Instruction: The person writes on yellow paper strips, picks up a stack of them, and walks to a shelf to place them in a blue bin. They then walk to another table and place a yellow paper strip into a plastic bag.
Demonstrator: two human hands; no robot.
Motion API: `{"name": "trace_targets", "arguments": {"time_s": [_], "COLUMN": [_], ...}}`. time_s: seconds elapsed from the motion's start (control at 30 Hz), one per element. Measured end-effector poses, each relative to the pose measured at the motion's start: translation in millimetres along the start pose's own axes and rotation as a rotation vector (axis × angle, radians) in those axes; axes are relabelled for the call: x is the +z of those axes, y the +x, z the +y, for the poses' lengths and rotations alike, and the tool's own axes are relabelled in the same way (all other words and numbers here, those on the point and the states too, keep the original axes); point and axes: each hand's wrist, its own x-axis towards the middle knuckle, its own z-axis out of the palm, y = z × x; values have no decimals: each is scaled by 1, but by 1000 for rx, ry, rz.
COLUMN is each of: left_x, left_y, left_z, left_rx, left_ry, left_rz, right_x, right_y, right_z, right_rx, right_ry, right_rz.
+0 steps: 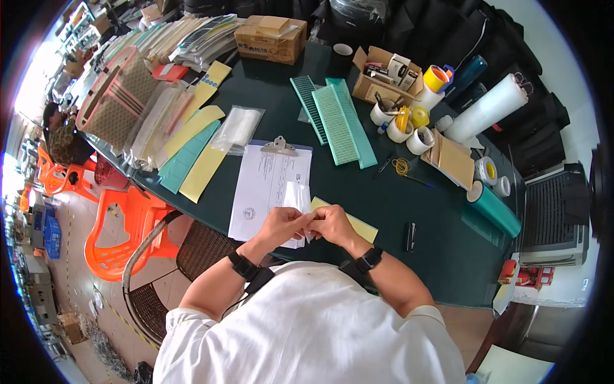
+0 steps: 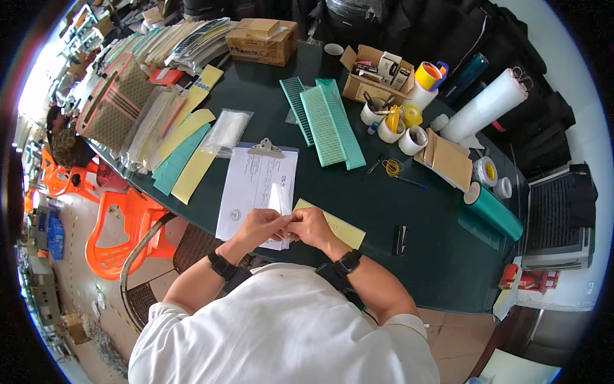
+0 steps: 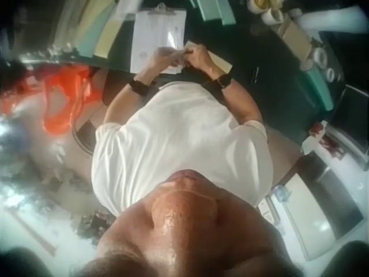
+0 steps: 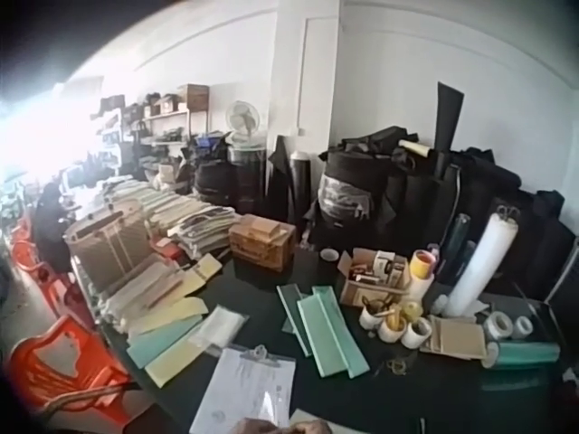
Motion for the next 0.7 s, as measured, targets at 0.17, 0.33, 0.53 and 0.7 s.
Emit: {"name": "trace_targets", "arguments": {"time_s": [0.17, 0.33, 0.53, 0.7], "left_x": [-4, -6, -10, -2], "left_y": [-3, -9, -11, -9], "left_z": [0, -4, -19, -5], "left_rx": [-48, -70, -163, -54], "left_ry": [-6, -125, 4, 237], "left_rz": [-75, -190, -175, -306], "right_x": [-4, -6, 1, -7], "right_y": [-7, -11, -16, -28], "right_z": [-3, 15, 23, 3], "right_rx": [54, 111, 132, 142], "right_ry": [87, 206, 157, 151], "right_rz": [-74, -97, -172, -303]}}
